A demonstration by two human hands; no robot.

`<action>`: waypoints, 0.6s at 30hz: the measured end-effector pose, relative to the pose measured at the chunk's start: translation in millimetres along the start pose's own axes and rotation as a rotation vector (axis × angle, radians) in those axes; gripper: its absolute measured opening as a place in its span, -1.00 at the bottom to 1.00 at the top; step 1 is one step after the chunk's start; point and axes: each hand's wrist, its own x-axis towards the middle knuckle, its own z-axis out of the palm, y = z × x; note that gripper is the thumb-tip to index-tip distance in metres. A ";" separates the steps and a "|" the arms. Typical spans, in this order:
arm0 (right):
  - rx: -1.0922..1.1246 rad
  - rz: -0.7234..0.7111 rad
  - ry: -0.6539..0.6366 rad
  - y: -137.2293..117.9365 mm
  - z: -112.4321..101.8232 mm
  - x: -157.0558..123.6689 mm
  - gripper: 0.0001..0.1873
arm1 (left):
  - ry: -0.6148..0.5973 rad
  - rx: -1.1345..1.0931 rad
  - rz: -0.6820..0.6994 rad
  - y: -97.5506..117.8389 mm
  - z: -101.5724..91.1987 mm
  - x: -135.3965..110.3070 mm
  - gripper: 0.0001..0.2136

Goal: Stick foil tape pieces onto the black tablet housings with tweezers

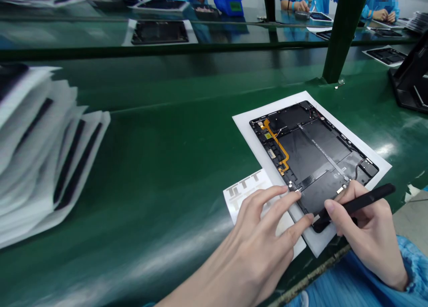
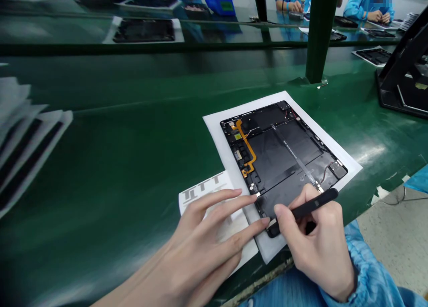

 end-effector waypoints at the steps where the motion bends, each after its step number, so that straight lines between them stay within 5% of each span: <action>1: -0.008 -0.015 -0.005 0.5 0.2 -1.0 -0.68 | -0.007 -0.006 0.007 -0.2 -0.2 -0.1 -0.63; 9: 0.004 -0.172 -0.023 4.0 3.1 -9.8 -0.84 | -0.055 -0.035 0.010 0.1 -0.1 -1.6 -0.60; 18: 0.039 -0.152 -0.052 5.5 -2.2 -8.0 -0.85 | -0.060 -0.132 0.112 -6.4 -3.5 0.7 -0.66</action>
